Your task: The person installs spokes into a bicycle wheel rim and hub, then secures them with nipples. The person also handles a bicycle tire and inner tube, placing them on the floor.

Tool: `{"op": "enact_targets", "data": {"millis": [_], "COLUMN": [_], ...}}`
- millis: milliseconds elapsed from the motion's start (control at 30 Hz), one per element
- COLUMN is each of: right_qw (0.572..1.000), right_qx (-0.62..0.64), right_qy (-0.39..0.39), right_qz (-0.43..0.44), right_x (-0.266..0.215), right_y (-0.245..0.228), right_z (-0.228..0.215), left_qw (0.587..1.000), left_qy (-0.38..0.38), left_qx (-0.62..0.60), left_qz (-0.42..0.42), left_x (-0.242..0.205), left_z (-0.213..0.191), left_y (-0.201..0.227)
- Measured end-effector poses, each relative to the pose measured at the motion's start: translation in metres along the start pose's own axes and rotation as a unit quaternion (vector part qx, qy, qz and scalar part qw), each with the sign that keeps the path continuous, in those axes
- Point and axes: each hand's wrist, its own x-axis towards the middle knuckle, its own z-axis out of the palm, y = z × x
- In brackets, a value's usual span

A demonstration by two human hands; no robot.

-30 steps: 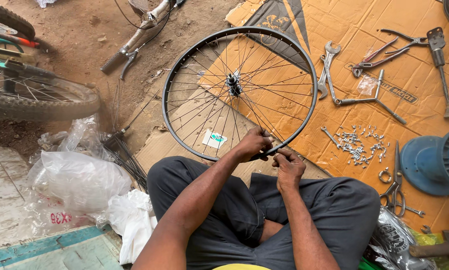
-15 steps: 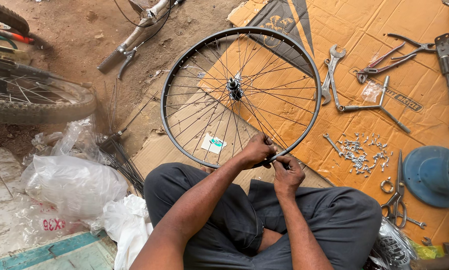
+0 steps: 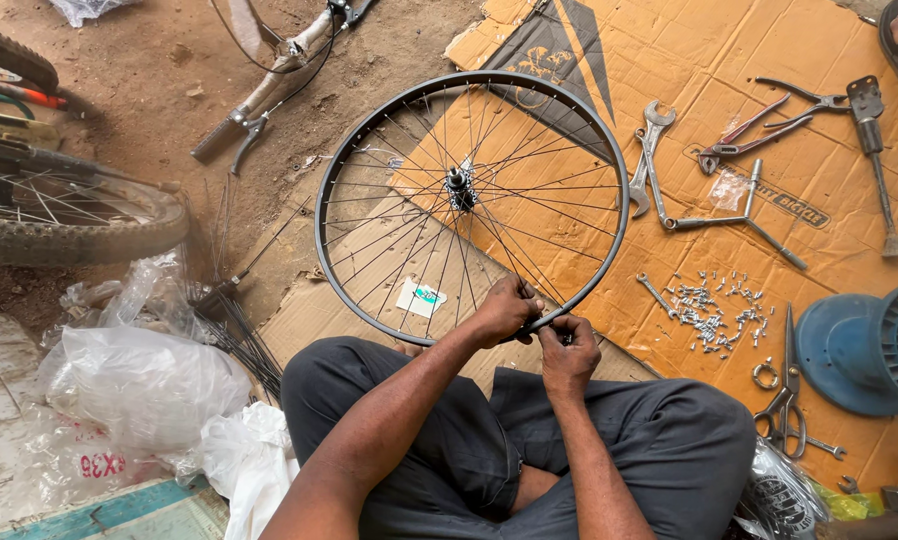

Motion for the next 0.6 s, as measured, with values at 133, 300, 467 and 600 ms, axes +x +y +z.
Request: {"op": "enact_targets", "data": {"millis": [133,300,467,600], "right_qw": [0.997,0.997,0.989,0.986], "right_qx": [0.012,0.017,0.103,0.112], "right_qy": [-0.041,-0.068,-0.093,-0.12], "right_qz": [0.059,0.045,0.057,0.025], "right_x": [0.001,0.001,0.003,0.009], "right_y": [0.001,0.002,0.007,0.023], "right_z": [-0.002,-0.002,-0.006,-0.009], "left_qw": [1.0,1.0,1.0,0.992], "left_qy": [0.0,0.011,0.02,0.035], "left_qx": [-0.004,0.007,0.02,0.121], "left_qz": [0.001,-0.004,-0.011,0.012], "left_x": [0.002,-0.002,-0.002,-0.006], "left_z": [0.002,0.005,0.004,0.006], "left_y": [0.0,0.003,0.005,0.009]}}
